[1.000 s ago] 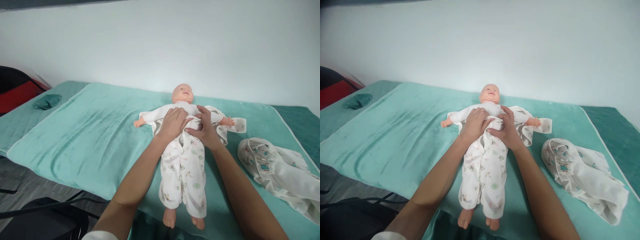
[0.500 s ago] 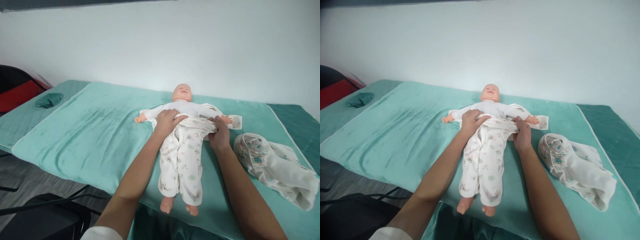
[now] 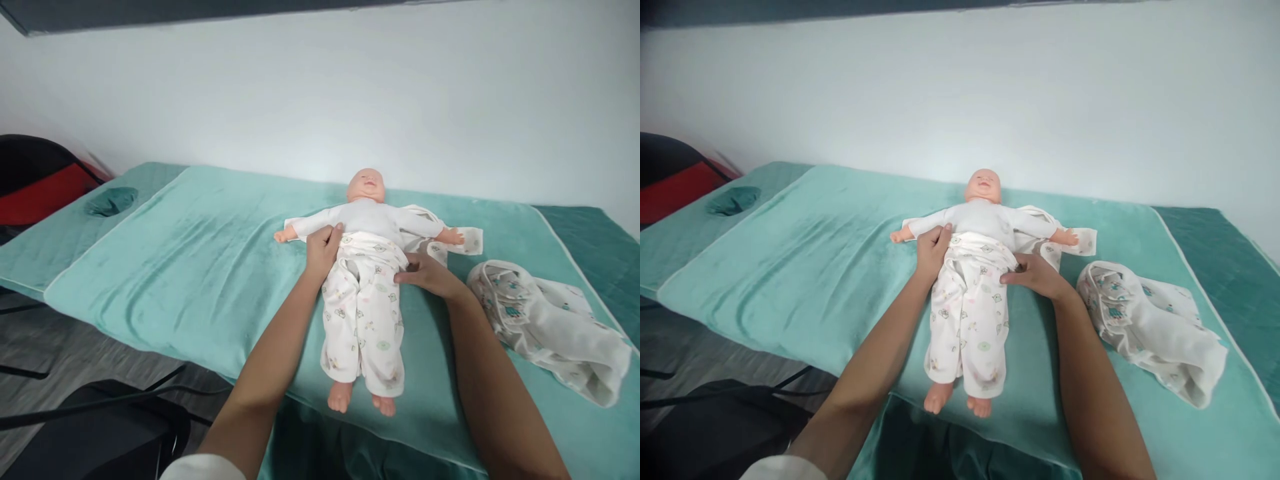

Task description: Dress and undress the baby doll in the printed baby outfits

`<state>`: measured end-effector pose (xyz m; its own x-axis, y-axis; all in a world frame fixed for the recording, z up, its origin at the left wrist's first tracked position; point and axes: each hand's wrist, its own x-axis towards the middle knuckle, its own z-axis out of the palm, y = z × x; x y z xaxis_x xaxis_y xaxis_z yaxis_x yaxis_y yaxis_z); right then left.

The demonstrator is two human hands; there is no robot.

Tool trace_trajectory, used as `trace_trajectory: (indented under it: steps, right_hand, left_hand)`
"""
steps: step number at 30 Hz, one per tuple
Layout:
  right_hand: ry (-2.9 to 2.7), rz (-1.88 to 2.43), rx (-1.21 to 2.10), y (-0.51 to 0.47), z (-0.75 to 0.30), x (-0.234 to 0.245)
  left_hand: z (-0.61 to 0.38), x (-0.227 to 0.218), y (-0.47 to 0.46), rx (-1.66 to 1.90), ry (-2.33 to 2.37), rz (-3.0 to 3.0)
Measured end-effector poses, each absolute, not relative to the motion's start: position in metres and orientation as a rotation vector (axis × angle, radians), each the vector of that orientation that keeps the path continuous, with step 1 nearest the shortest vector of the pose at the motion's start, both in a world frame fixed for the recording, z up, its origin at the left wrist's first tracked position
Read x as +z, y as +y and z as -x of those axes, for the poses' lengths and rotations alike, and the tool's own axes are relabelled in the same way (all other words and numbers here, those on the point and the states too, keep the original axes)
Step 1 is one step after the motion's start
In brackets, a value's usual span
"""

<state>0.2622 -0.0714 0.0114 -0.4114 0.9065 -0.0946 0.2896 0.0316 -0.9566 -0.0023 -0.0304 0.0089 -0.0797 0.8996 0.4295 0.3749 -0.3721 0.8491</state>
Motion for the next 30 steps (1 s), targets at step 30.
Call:
trace_trajectory:
  steps: [30]
  right_hand:
    - [-1.732, 1.194, 0.717, -0.078, -0.244, -0.007]
  left_hand:
    - [0.008, -0.005, -0.097, 1.267, 1.419, -1.453]
